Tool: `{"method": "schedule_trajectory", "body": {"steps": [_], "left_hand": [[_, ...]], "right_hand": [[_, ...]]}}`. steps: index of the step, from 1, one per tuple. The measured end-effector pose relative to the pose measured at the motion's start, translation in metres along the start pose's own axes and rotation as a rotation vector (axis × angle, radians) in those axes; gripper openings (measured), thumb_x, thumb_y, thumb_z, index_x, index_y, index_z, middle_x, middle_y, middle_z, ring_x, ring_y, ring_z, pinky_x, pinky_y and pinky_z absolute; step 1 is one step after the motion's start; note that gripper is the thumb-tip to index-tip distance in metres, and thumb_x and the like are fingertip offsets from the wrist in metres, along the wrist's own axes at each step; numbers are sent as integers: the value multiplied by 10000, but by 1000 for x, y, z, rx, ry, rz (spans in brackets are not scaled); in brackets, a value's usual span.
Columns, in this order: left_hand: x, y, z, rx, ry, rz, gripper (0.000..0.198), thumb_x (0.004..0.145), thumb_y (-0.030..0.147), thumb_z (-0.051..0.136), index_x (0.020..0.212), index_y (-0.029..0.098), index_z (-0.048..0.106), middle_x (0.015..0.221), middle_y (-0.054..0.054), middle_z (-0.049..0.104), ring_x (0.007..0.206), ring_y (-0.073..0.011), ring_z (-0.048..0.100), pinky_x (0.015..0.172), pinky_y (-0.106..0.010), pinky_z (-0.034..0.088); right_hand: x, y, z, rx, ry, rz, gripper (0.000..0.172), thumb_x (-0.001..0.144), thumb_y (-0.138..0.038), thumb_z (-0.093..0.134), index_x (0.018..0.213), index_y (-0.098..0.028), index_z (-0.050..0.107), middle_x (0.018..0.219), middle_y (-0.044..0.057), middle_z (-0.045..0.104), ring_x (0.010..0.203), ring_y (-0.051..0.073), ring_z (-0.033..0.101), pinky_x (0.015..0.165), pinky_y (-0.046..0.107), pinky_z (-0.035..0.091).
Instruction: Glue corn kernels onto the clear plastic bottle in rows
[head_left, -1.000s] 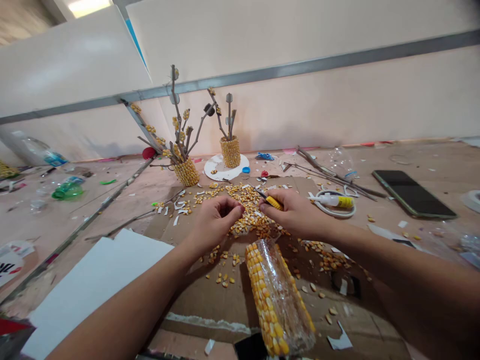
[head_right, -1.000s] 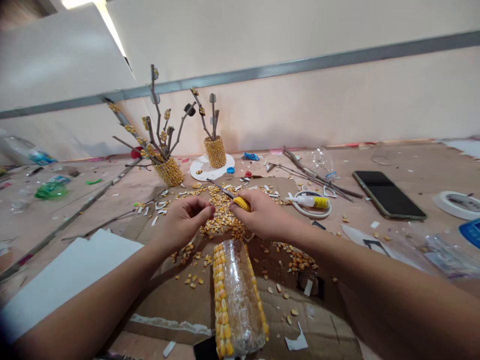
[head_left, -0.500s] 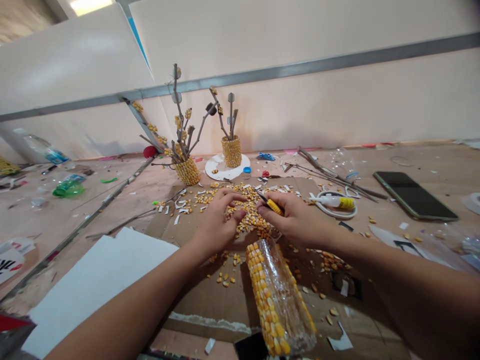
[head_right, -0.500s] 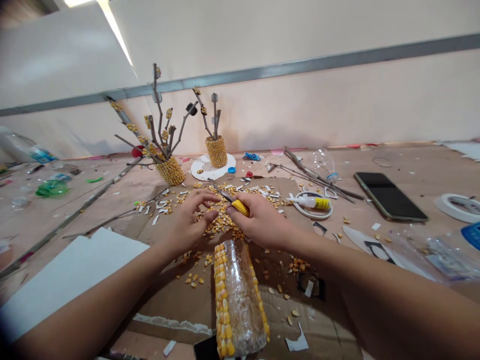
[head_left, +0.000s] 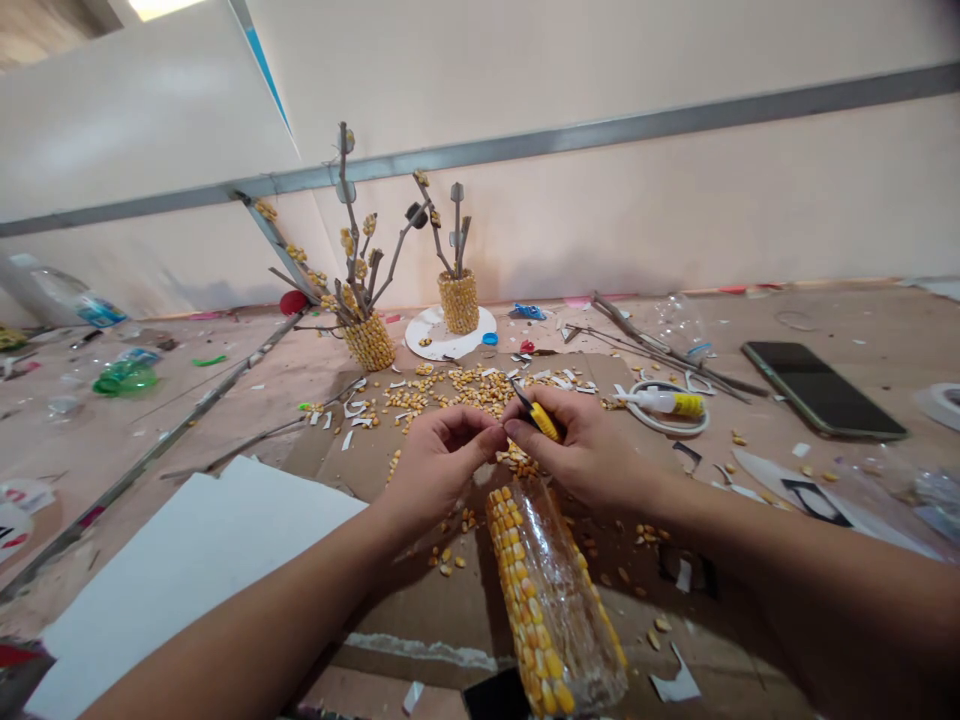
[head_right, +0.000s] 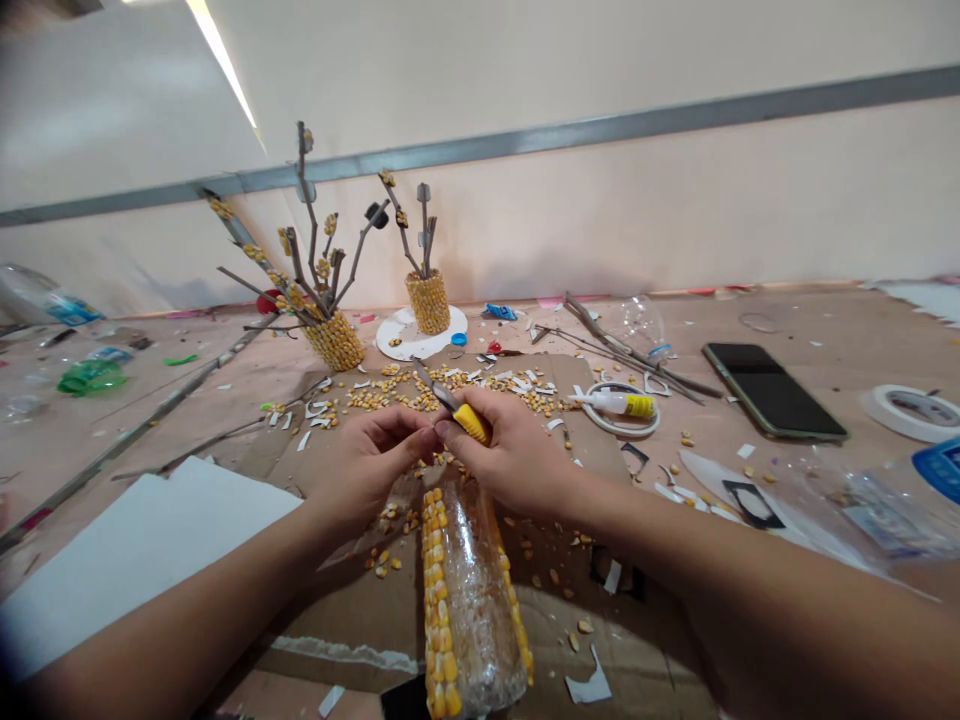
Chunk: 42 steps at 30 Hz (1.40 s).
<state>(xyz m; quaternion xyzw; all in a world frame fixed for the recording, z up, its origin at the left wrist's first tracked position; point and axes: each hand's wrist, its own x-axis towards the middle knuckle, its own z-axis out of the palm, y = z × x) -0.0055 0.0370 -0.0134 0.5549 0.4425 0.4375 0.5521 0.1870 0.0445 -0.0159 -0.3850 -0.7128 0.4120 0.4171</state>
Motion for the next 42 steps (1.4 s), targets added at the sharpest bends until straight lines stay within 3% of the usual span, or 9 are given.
{"method": "schedule_trajectory", "body": {"steps": [4,9,14,17,19,22,28,37,42], "left_hand": [[0,-4,-2,-145,-78,-46,354,774,470,914,813,163,744,762,4,672,724,-118,580,701,-228,449],[0,-11,-7,-170,-174,-67,335,813,481,887,883,165,800,798,-20,702,734,-124,584,693,-234,435],[2,-10,-9,-159,-157,-69,305,806,459,895,904,176,834,797,-21,718,737,-119,579,718,-237,437],[3,-7,-10,-160,-141,-75,308,786,460,901,874,174,829,786,-25,726,732,-131,590,733,-257,460],[4,-6,-11,-157,-133,-67,278,796,436,890,838,173,811,770,-20,720,728,-135,598,737,-266,469],[3,-3,-12,-131,-121,-25,243,815,396,867,795,175,769,742,-12,711,716,-136,603,727,-268,472],[-2,4,-12,-64,-172,62,209,854,346,817,806,171,714,723,1,675,670,-119,585,669,-239,466],[-6,8,-10,38,-228,191,353,879,488,805,801,157,711,766,-27,650,691,-124,568,639,-221,476],[-6,6,-14,150,-211,292,325,920,488,767,836,177,730,783,-43,684,722,-145,591,666,-247,481]], "right_hand": [[0,-8,-4,79,-35,11,175,929,-367,716,863,-215,659,766,-9,661,687,149,572,650,283,460],[-1,-11,-7,115,-75,26,225,917,-411,760,855,-211,675,765,-1,704,689,149,624,646,282,484],[-1,-12,-7,99,-77,-5,240,925,-416,759,841,-206,679,792,8,737,731,152,654,695,280,503],[-1,-12,-9,19,-67,-33,279,944,-450,725,836,-202,657,756,-2,693,689,141,598,655,269,464],[-2,-10,-13,-87,-44,-72,332,962,-474,687,786,-206,600,670,-32,585,613,124,496,598,262,395],[-3,-2,-20,-279,-66,-170,423,978,-529,629,729,-227,468,618,-59,440,561,113,365,563,273,277],[-5,12,-30,-475,-175,-294,565,1022,-712,423,722,-234,404,623,-41,409,549,119,329,579,297,188],[-6,7,-26,-561,-229,-335,596,1019,-742,398,710,-232,415,604,-28,432,547,126,361,569,283,192],[-6,8,-26,-548,-222,-340,600,1011,-746,415,705,-231,436,601,-26,442,547,127,365,566,283,194]]}}
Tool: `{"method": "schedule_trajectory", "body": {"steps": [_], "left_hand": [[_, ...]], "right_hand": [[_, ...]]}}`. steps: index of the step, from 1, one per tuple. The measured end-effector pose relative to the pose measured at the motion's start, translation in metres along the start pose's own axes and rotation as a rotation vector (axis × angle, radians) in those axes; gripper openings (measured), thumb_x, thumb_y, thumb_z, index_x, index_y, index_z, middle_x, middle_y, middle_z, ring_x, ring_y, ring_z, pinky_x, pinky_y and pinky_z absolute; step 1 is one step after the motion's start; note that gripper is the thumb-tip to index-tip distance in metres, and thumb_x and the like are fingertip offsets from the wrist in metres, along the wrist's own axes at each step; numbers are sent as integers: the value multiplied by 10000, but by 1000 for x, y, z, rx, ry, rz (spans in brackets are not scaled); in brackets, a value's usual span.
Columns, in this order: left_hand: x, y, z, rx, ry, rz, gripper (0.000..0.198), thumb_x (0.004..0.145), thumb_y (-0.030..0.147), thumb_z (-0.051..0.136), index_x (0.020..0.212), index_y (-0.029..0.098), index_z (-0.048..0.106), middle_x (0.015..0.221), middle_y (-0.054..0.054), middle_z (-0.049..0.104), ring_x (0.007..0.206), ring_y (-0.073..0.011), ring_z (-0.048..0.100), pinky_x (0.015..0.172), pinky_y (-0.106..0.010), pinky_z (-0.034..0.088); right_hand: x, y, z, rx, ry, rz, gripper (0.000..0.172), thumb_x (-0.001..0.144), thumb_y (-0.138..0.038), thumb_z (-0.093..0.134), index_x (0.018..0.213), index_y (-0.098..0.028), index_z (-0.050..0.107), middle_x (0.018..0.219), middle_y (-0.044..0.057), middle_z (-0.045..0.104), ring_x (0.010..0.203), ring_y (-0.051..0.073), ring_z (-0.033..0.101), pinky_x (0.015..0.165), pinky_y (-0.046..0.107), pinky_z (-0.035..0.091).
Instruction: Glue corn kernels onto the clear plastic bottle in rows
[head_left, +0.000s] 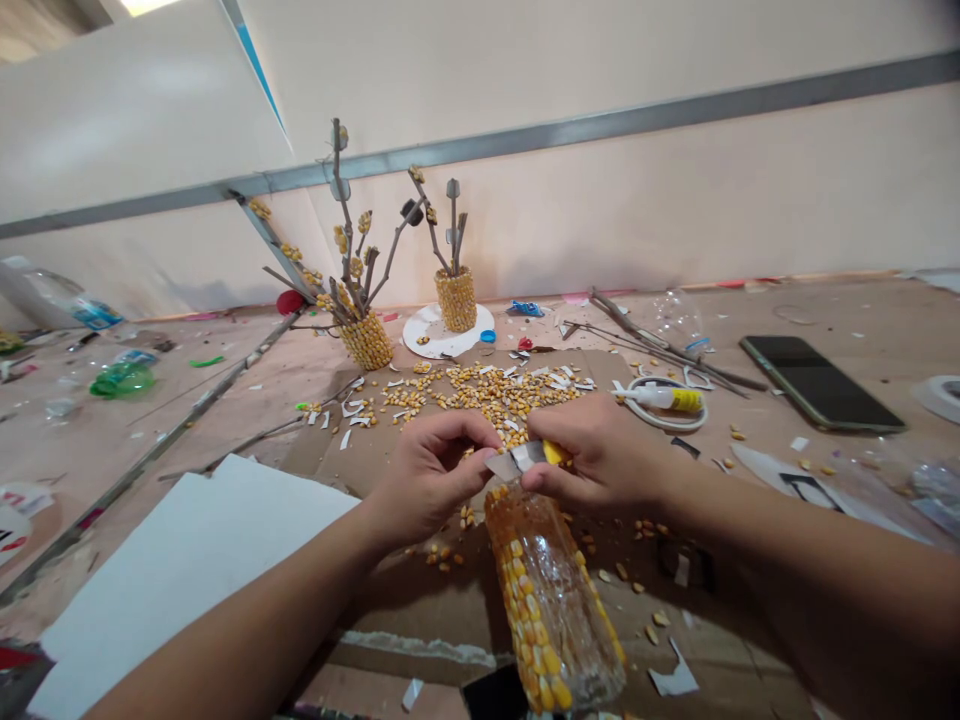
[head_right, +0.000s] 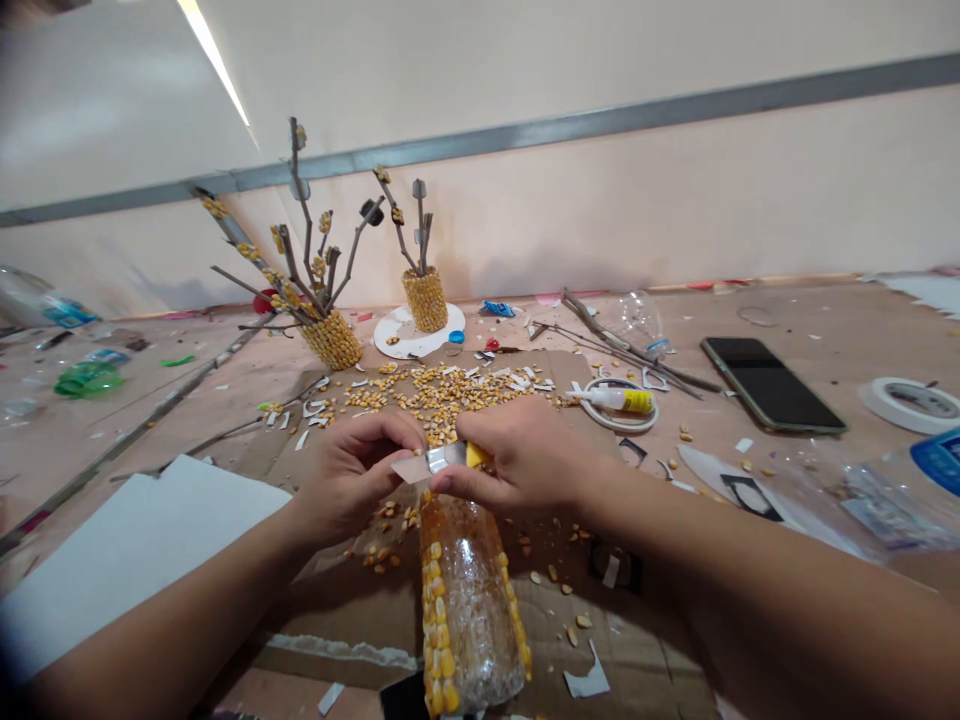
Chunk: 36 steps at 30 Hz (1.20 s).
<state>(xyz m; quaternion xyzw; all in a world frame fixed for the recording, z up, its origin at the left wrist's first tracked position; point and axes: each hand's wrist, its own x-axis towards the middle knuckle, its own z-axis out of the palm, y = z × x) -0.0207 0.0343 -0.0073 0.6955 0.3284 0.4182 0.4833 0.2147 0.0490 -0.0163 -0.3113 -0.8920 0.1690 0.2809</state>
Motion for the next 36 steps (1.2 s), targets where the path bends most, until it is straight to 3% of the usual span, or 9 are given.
{"method": "schedule_trajectory", "body": {"steps": [11,36], "left_hand": [[1,3,2,85,5,74,368,931,523,743,808,176,727,760,-57,710,701,-153,619,666,-264,505],[0,3,1,129,-19,147,261,980,412,714,852,185,727,804,-54,733,737,-151,647,692,-267,502]], "right_hand": [[0,-2,0,1,16,-23,611,1020,-752,378,700,-233,425,580,-34,419,535,126,368,565,287,187],[-1,-2,2,4,33,-37,626,1027,-765,345,705,-232,410,586,-37,402,539,124,358,561,282,189]]}}
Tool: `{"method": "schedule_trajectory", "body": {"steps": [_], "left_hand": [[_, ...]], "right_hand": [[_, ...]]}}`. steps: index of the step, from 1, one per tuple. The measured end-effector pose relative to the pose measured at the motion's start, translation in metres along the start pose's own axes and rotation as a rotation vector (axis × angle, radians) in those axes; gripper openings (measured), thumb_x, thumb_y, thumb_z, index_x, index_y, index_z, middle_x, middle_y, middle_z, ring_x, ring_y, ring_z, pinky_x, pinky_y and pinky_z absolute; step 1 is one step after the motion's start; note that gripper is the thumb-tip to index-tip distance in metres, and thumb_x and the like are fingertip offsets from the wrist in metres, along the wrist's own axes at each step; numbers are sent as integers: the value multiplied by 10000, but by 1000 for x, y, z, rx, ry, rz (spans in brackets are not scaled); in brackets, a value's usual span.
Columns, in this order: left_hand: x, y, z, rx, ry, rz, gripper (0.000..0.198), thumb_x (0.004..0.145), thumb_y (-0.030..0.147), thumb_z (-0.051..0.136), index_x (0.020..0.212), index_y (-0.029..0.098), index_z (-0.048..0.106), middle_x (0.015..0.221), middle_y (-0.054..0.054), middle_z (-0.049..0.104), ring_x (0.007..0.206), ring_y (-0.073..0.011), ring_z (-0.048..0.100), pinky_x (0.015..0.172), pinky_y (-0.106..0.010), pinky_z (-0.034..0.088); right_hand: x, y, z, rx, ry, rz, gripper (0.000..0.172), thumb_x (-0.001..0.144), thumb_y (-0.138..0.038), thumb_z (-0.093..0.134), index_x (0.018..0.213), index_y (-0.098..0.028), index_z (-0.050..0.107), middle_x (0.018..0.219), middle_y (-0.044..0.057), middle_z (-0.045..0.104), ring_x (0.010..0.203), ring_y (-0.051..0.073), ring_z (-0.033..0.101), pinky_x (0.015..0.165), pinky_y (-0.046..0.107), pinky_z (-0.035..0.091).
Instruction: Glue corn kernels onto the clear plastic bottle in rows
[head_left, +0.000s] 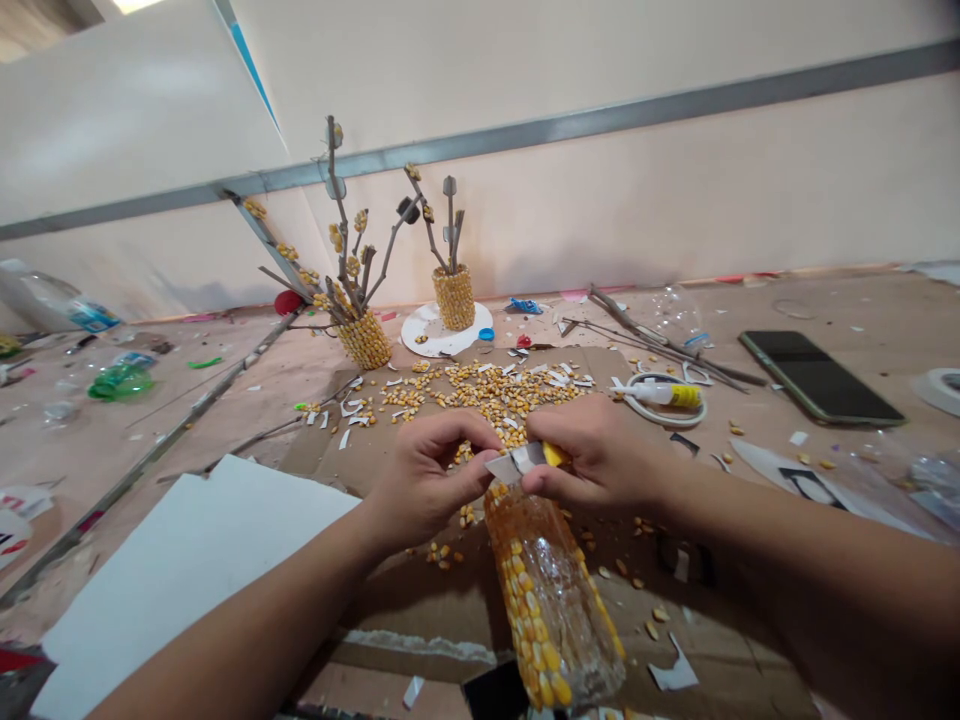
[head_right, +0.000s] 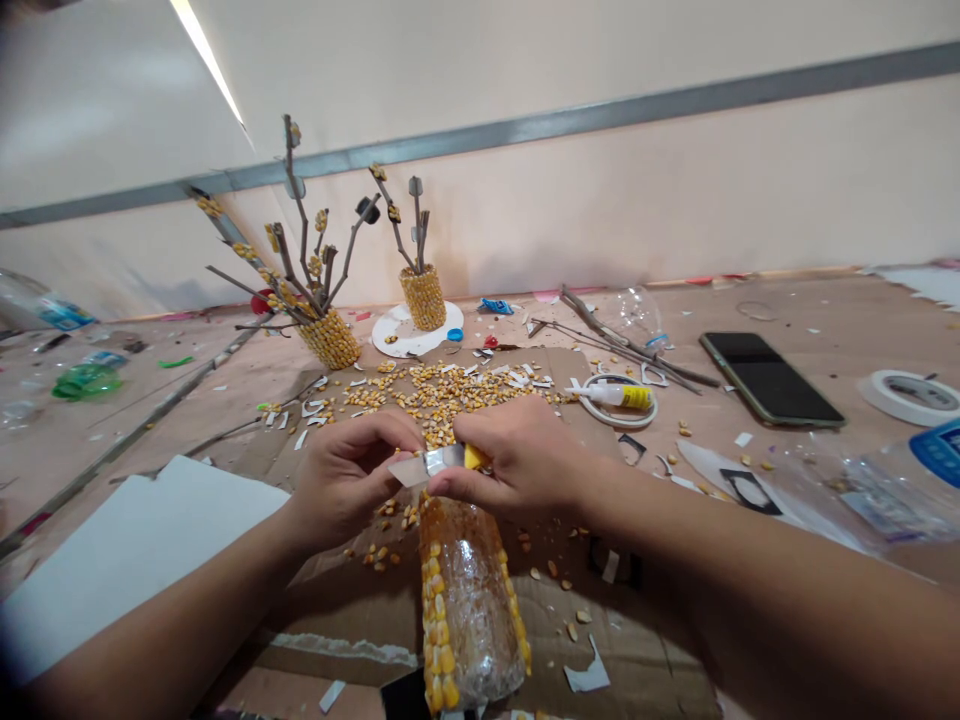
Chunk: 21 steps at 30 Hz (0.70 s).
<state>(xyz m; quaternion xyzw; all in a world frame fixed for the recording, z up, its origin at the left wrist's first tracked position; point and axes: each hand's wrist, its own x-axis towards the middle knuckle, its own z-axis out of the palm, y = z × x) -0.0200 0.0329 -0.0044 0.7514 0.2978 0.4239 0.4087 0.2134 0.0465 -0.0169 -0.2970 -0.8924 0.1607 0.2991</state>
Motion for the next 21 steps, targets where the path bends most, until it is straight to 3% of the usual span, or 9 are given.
{"method": "schedule_trajectory", "body": {"steps": [8,13,17,21], "left_hand": [[0,2,-1,17,-24,111,139,960,300,744,863,201,737,808,-49,746,746,-150,649,724,-279,513],[2,1,0,-76,23,177,141,935,264,759,822,184,734,743,-40,729,696,-141,651,681,-264,526],[6,0,-2,-121,88,171,155,917,272,779,803,176,735,728,-35,720,686,-134,646,667,-249,534],[7,-1,-3,-123,55,153,178,921,287,775,794,172,726,722,-39,716,674,-131,643,653,-243,528]], "right_hand": [[-1,-1,-1,11,-15,-20,620,1025,-758,368,706,-230,428,594,-31,419,547,129,369,561,285,191],[-2,1,0,-9,56,-34,640,1025,-765,365,687,-226,435,589,-40,404,539,120,342,559,280,187],[-1,3,2,-26,136,12,654,1036,-763,333,669,-226,406,575,-51,387,511,103,325,551,270,188],[0,-2,2,-28,97,32,654,1029,-766,338,665,-226,400,570,-49,390,509,102,331,546,265,192]]}}
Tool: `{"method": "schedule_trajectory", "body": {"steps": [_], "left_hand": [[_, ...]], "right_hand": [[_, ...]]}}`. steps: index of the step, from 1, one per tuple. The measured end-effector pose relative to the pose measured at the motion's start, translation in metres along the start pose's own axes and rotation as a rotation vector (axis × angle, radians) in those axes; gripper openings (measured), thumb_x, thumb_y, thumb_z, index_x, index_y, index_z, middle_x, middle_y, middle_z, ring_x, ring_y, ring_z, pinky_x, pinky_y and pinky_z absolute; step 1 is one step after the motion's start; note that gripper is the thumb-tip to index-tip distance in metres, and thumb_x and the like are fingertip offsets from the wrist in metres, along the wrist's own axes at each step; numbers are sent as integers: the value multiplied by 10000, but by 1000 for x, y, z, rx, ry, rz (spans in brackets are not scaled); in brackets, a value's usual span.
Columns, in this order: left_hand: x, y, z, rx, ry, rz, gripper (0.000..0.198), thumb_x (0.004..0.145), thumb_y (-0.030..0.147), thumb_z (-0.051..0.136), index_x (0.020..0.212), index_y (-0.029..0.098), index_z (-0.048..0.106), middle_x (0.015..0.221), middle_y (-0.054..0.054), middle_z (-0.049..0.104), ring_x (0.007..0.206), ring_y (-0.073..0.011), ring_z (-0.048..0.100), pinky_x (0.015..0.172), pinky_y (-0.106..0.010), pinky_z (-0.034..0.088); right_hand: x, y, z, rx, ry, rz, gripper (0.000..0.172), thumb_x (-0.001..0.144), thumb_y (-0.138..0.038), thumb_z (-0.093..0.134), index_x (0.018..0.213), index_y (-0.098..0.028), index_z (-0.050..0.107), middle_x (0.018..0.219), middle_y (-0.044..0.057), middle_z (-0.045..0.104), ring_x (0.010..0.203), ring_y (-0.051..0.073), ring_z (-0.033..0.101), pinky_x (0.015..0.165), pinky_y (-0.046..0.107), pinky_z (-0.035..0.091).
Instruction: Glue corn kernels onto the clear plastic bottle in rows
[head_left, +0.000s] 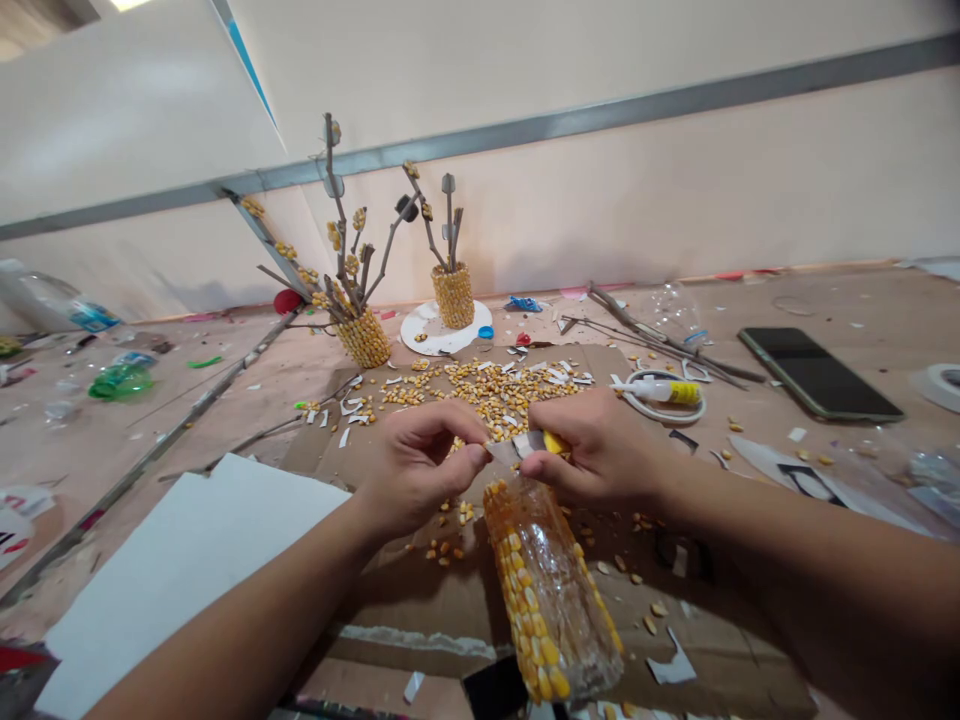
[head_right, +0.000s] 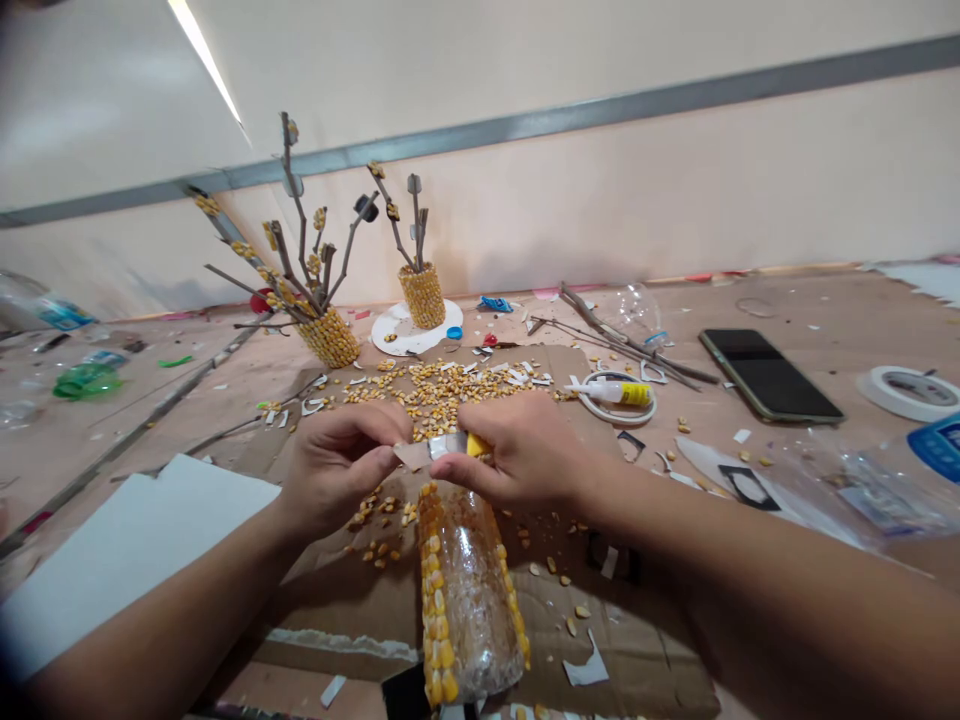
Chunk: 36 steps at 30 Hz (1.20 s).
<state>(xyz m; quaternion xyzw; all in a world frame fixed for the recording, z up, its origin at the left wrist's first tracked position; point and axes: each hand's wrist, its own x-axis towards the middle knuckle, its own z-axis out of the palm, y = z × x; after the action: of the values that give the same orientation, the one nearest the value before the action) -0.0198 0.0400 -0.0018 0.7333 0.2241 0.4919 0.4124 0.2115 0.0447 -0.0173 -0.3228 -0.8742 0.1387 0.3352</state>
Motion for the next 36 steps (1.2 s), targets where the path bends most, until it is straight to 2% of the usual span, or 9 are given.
{"method": "schedule_trajectory", "body": {"steps": [7,13,20,23,27,29,32,34,36], "left_hand": [[-3,0,1,131,-73,10,224,949,368,754,831,182,718,766,-50,729,705,-147,658,672,-258,527],[-10,-1,4,234,-8,26,79,958,266,738,969,190,722,882,-61,743,811,-167,691,753,-283,549],[-11,-2,7,313,55,95,89,948,233,753,872,197,724,807,-50,765,738,-158,693,707,-280,551],[-11,3,8,296,54,91,88,934,235,768,862,195,737,782,-51,777,711,-159,706,684,-275,558],[-10,10,10,175,-6,101,86,927,195,768,843,188,748,744,-50,776,660,-150,699,646,-263,554],[-9,13,11,112,-23,87,99,920,200,780,826,182,754,723,-49,768,638,-146,685,634,-265,547],[-9,14,12,47,-22,47,137,916,239,798,802,175,757,695,-50,749,627,-149,671,633,-280,542],[-9,13,11,51,-11,17,176,916,266,802,779,169,749,682,-53,743,617,-150,665,615,-277,535],[-8,11,9,98,-2,-20,222,909,294,811,744,166,735,675,-55,744,606,-149,663,592,-266,525]], "right_hand": [[2,-9,-5,-27,-64,-11,634,1040,-730,376,673,-217,434,570,-36,422,525,107,340,547,268,178],[-1,-5,0,-99,5,13,663,1044,-745,336,682,-206,468,579,-21,457,533,112,353,563,274,167],[-2,-10,-2,-118,-5,-10,631,1055,-710,375,703,-200,495,599,-17,484,550,117,368,561,268,184],[-3,-13,-3,-108,13,-32,624,1055,-706,387,696,-203,480,593,-22,481,543,113,356,556,269,187],[-3,-11,0,-40,34,-82,617,1032,-727,429,697,-209,461,592,-32,473,525,105,357,540,271,189],[-3,-3,1,5,86,-12,605,1044,-704,423,686,-216,435,573,-41,444,506,102,367,530,272,198],[0,13,-1,45,272,153,581,1072,-640,412,662,-231,366,543,-57,373,484,101,349,521,280,206],[2,18,-4,81,340,144,558,1065,-612,451,666,-235,357,558,-59,372,500,103,339,522,283,216],[3,15,-7,153,297,95,490,1042,-546,541,692,-230,408,577,-64,399,518,102,354,520,270,246]]}}
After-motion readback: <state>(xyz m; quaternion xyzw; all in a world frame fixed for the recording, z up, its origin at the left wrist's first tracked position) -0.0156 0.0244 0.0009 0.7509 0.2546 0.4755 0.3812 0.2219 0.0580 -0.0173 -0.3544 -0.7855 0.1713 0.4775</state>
